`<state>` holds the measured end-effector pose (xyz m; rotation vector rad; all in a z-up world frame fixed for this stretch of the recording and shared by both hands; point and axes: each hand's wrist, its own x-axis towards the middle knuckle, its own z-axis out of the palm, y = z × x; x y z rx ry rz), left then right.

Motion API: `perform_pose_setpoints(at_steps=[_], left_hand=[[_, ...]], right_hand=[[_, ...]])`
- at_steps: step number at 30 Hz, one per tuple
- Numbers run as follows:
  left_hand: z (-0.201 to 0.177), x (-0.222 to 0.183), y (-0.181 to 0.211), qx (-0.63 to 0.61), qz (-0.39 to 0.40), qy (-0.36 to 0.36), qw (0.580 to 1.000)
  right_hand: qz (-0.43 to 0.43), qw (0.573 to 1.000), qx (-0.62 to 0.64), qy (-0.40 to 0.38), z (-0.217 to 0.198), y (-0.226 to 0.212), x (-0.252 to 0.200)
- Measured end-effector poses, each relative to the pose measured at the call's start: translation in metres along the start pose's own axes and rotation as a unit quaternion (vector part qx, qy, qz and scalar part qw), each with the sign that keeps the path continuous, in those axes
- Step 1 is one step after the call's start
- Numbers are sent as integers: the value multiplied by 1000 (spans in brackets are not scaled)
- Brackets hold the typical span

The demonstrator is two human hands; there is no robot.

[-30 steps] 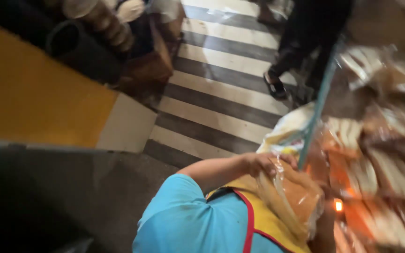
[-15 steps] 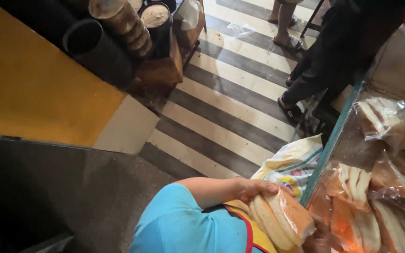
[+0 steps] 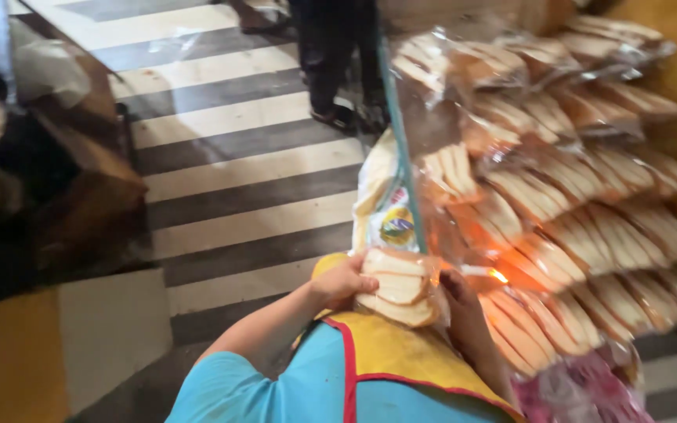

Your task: The recorder uses a heat-sealing tool to seal individual plastic bags containing sliced bread.

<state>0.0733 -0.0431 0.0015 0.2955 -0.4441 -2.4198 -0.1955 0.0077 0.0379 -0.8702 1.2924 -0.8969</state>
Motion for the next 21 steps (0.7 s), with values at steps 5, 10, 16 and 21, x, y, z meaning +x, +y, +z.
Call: perform_pose_setpoints(at_steps=[5, 10, 16, 21], left_hand=[[35, 25, 7, 78, 7, 65, 995], [33, 38, 13, 117, 4, 15, 993], [-38, 88, 41, 35, 3, 0, 999], [-95, 175, 125, 82, 23, 54, 995]], right_hand=[[-22, 967, 253, -22, -5, -3, -19], [-50, 991, 118, 38, -13, 9, -29], [-21, 928, 372, 6, 9, -58, 2], [-32, 964, 80, 251, -20, -29, 62]])
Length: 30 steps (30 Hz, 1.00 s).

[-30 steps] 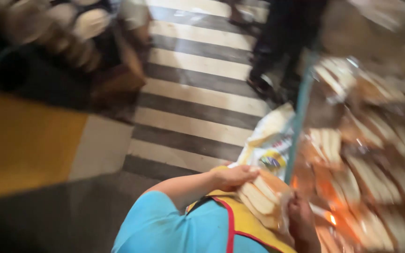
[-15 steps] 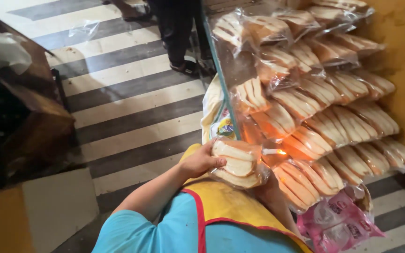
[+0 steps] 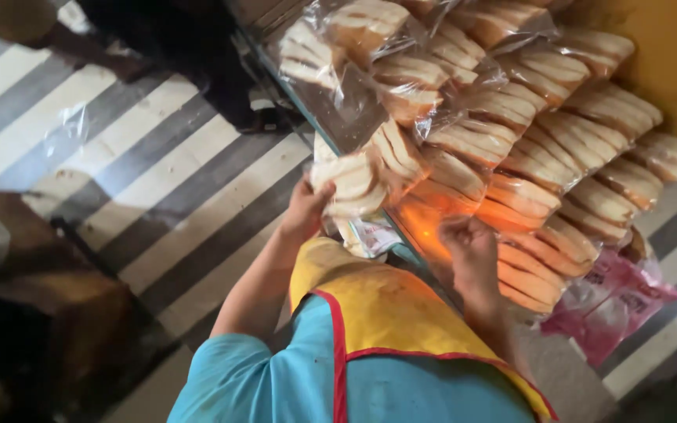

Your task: The recorder uses a heat-sealing tool to seal individual plastic bags containing sliced bread.

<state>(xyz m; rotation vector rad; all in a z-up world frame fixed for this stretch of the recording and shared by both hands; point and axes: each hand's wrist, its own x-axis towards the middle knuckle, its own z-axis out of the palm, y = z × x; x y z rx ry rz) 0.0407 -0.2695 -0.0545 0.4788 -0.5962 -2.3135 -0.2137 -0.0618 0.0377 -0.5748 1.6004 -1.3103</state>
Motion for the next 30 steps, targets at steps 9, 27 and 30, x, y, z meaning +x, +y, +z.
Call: perform_pose_setpoints(at_steps=[9, 27, 30], left_hand=[[-45, 173, 54, 333, -34, 30, 942], [176, 92, 172, 676, 303, -96, 664], [276, 68, 206, 537, 444, -338, 633]], right_hand=[[125, 948, 159, 244, 59, -57, 189], [-506, 677, -520, 123, 41, -286, 66], [-570, 559, -600, 49, 57, -302, 39]])
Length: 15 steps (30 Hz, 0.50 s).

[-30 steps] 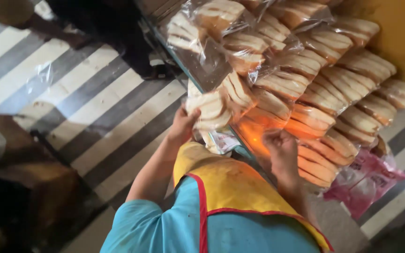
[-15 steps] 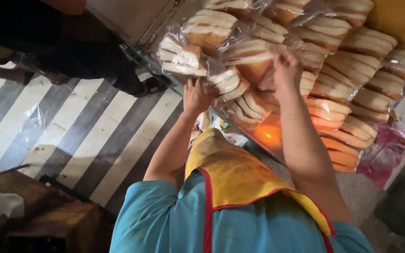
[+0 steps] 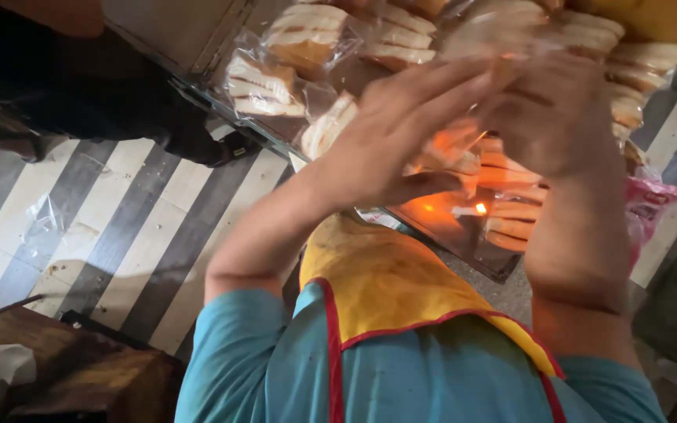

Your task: The recorder uses a heat-sealing tool to seal individual plastic bags containing sliced bread.

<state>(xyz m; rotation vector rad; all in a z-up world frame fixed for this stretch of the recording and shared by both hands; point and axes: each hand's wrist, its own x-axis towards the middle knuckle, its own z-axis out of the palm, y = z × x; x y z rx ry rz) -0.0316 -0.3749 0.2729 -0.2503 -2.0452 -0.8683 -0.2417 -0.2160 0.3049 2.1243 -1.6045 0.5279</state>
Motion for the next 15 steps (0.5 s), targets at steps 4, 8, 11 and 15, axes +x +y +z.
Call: perform_pose_setpoints(at_steps=[4, 8, 11, 15], left_hand=[[22, 27, 23, 5, -95, -219, 971], [25, 4, 19, 9, 49, -289, 956], [21, -9, 38, 26, 94, -231, 968], [54, -37, 23, -21, 12, -104, 994]], right_hand=[[-23, 993, 114, 13, -9, -12, -38], [-12, 974, 221, -57, -34, -22, -78], [22, 961, 250, -113, -50, -42, -95], [153, 921, 357, -14, -35, -68, -125]])
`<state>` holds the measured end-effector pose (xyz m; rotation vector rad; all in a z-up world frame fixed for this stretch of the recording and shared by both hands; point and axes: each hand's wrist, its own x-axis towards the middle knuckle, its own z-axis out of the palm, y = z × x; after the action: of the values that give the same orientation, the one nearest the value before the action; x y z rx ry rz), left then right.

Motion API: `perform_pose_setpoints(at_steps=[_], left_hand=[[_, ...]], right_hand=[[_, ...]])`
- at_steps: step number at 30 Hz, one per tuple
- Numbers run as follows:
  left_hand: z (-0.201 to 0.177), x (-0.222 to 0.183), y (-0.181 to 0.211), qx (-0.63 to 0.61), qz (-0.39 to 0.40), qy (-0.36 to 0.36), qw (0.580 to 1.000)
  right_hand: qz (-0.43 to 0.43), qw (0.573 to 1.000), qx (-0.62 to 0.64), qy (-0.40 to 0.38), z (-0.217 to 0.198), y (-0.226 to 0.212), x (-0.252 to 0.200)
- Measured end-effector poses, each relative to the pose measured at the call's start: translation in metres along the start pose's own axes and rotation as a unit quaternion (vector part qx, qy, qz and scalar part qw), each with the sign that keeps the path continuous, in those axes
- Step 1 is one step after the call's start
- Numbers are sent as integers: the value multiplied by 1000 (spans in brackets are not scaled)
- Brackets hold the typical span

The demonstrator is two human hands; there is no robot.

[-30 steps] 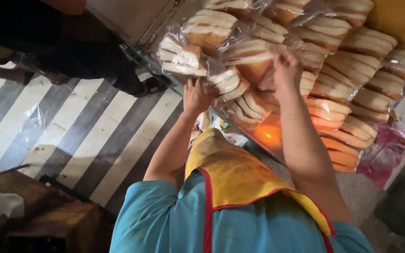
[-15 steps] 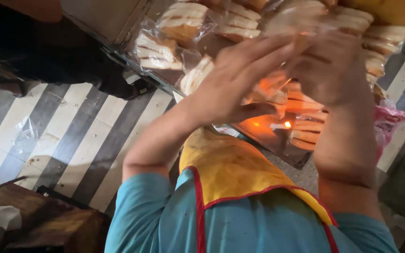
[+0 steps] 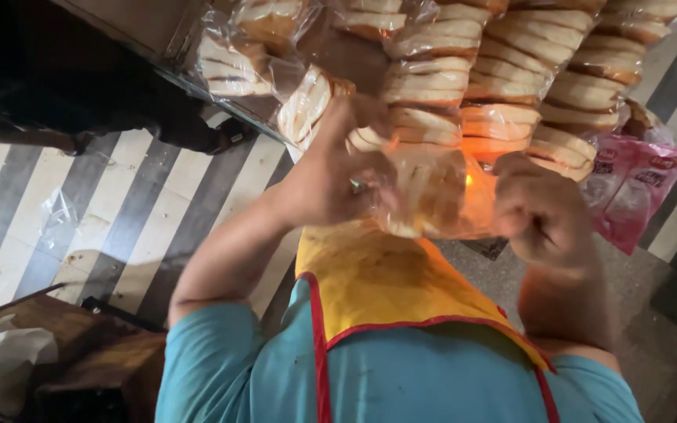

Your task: The recorder uses a heat-sealing tool to seal individual plastic bags containing sliced bread.

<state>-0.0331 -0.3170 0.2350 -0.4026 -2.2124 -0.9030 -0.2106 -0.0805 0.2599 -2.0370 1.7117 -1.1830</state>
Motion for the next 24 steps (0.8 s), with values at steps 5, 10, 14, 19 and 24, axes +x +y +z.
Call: perform_pose_setpoints(at_steps=[5, 10, 14, 19, 24], left_hand=[[89, -83, -91, -591, -429, 87, 678], [140, -136, -74, -838, -347, 32, 420], [102, -87, -8, -875, -209, 87, 428], [100, -136, -42, -859, -235, 124, 438], [141, -206, -80, -831, -323, 137, 431]], right_hand=[[168, 769, 487, 378, 51, 4, 5], [108, 703, 475, 519, 63, 20, 5], [71, 701, 445, 553, 87, 39, -21], [57, 926, 180, 328, 63, 22, -48], [153, 962, 165, 155, 41, 14, -60]])
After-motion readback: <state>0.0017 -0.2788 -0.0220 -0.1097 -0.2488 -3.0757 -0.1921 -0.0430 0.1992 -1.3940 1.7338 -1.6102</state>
